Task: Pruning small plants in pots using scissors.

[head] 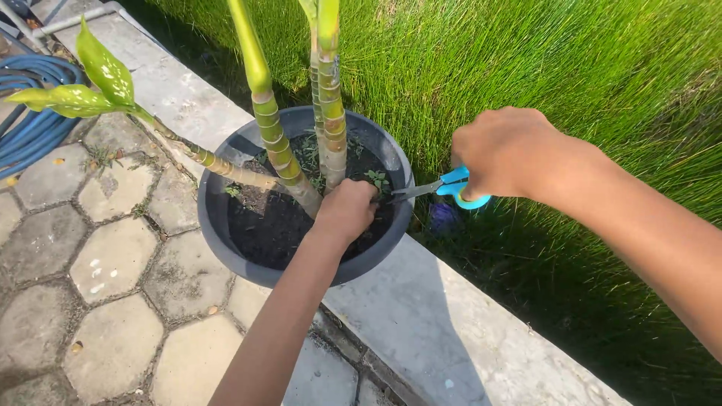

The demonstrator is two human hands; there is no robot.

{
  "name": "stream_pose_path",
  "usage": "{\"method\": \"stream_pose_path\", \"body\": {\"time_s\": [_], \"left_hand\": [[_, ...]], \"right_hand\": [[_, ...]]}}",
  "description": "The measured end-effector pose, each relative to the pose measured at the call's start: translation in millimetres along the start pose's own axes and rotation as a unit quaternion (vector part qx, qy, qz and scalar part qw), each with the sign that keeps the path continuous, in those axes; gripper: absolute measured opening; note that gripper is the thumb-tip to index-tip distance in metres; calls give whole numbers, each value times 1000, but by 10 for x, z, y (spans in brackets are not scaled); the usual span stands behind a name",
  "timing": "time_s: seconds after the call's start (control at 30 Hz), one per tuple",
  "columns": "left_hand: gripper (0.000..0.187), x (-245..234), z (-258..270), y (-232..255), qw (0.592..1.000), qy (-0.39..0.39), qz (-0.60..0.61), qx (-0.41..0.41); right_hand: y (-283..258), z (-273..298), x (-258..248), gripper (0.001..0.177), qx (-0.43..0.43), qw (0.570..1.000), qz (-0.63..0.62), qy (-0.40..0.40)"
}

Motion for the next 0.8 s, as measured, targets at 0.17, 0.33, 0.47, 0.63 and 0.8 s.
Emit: {"method": "stream_pose_path", "body": {"time_s": [0.17,0.33,0.47,0.63,0.8], "left_hand": [[15,-41,27,10,1000,-13,9,7],[15,-27,-12,9,1000,-7,24,5],[16,-32,-23,8,1000,-3,22,7],[15,-30,-12,8,1000,-9,13,8],[16,-91,-42,18,996,81,23,15]], "right_hand": [[-288,-184,103,29,-14,998,62,-18],[-443,-327,175,29,-23,995,91,-29],[-526,-347,205,24,-38,995,90,-23],[-579,-379,204,19,-62,994,92,-5],[-502,-282,79,24,-27,991,129,-31]]}}
Point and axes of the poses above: each hand's wrist, its own z-axis away from the middle knuckle, its own x-axis out of the palm, y = z × x, the point moved 10 cm from there along -z, towards the middle knuckle, and after that the axes turned 15 degrees about -z, right-handed, at the moved point
